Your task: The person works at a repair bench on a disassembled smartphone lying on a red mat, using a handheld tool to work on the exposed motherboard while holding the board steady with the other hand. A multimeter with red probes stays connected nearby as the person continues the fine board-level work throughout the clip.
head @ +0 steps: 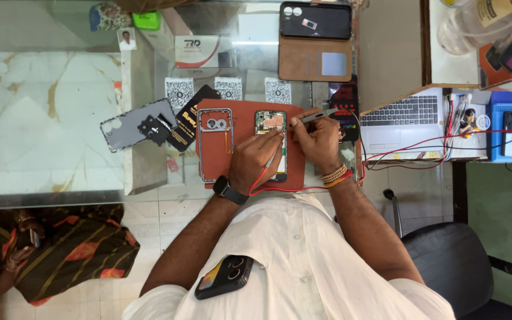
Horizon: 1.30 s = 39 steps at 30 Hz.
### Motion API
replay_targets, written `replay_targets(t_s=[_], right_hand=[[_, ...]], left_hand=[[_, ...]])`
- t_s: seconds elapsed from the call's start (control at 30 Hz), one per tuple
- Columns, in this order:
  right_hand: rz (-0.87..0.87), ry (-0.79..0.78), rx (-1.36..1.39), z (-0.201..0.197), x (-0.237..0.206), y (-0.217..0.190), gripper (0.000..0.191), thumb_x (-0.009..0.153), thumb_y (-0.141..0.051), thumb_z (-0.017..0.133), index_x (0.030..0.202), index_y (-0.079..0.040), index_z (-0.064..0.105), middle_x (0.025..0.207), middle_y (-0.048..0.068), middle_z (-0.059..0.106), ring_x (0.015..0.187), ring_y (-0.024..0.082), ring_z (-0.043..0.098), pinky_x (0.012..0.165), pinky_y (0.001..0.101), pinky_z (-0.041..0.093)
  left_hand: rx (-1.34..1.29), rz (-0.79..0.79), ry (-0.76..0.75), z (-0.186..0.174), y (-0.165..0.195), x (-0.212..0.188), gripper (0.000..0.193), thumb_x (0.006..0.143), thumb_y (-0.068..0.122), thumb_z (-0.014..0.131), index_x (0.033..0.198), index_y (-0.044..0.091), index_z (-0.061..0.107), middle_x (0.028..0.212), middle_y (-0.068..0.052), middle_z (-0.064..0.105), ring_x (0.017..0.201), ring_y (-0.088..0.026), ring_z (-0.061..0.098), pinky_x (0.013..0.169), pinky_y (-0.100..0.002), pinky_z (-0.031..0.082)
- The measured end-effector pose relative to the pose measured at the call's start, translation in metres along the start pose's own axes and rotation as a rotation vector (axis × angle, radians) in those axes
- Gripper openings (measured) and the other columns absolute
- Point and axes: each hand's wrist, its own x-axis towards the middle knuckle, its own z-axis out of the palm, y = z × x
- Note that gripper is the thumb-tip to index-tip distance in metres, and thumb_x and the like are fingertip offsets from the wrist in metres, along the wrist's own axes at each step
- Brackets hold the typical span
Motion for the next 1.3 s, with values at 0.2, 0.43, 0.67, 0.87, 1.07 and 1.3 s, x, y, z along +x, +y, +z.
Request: replay_targets(t_s=[0.2, 0.43, 0.67, 0.87, 1.07, 1.3], right_hand=[[0.071, -0.012, -0.018, -0.001, -0.002, 0.001, 0.018, 0.1, -0.012, 0.072, 0.09, 0.003, 0.07, 0.072, 0.006, 0.073, 0.059, 0.008, 0.07, 0.051, 0.0224, 0.051], [0.063, 0.002, -0.012, 0.0, -0.001, -0.002, 0.017, 0.099, -0.012, 0.072, 0.089, 0.001, 0.07, 0.07, 0.004, 0.072, 0.059, 0.01, 0.07, 0.052, 0.0239, 0.052], [-0.051, 0.076, -0.189, -0.003, 0.003, -0.003, 0.025, 0.093, -0.02, 0.079, 0.079, 0.0, 0.074, 0.065, 0.011, 0.067, 0.05, 0.018, 0.06, 0.05, 0.0338, 0.045], [-0.045, 0.067, -0.03, -0.009, -0.003, -0.002, 0.027, 0.094, -0.018, 0.076, 0.076, 0.001, 0.07, 0.086, 0.011, 0.074, 0.057, 0.017, 0.067, 0.051, 0.03, 0.049], [-0.095, 0.078, -0.058, -0.01, -0.007, -0.006, 0.026, 0.094, -0.016, 0.076, 0.077, 0.002, 0.069, 0.087, 0.011, 0.074, 0.059, 0.02, 0.067, 0.053, 0.031, 0.049], [-0.06, 0.072, -0.024, -0.013, -0.01, -0.007, 0.027, 0.093, -0.016, 0.075, 0.075, 0.003, 0.066, 0.088, 0.011, 0.074, 0.056, 0.02, 0.066, 0.05, 0.0316, 0.048]], left_hand=[[-0.004, -0.011, -0.005, 0.001, 0.0, -0.002, 0.023, 0.089, 0.003, 0.071, 0.112, -0.001, 0.072, 0.115, -0.016, 0.075, 0.099, -0.03, 0.074, 0.084, -0.039, 0.062], [-0.014, -0.018, -0.013, 0.002, -0.002, -0.002, 0.022, 0.09, 0.003, 0.071, 0.112, -0.001, 0.072, 0.115, -0.016, 0.075, 0.1, -0.03, 0.074, 0.085, -0.039, 0.061], [0.011, -0.003, 0.01, 0.003, 0.005, 0.004, 0.021, 0.089, 0.002, 0.071, 0.109, -0.002, 0.073, 0.112, -0.016, 0.075, 0.098, -0.031, 0.074, 0.086, -0.04, 0.06], [0.028, -0.003, -0.006, 0.008, 0.013, 0.006, 0.019, 0.088, 0.001, 0.072, 0.107, -0.002, 0.073, 0.111, -0.016, 0.076, 0.099, -0.03, 0.075, 0.086, -0.039, 0.06], [0.055, 0.016, -0.028, 0.009, 0.016, 0.003, 0.021, 0.088, 0.0, 0.072, 0.109, -0.003, 0.073, 0.112, -0.017, 0.076, 0.1, -0.031, 0.075, 0.087, -0.04, 0.06], [0.035, 0.012, -0.022, 0.011, 0.022, 0.003, 0.022, 0.086, -0.003, 0.072, 0.108, -0.004, 0.073, 0.111, -0.018, 0.076, 0.101, -0.031, 0.075, 0.088, -0.04, 0.06]])
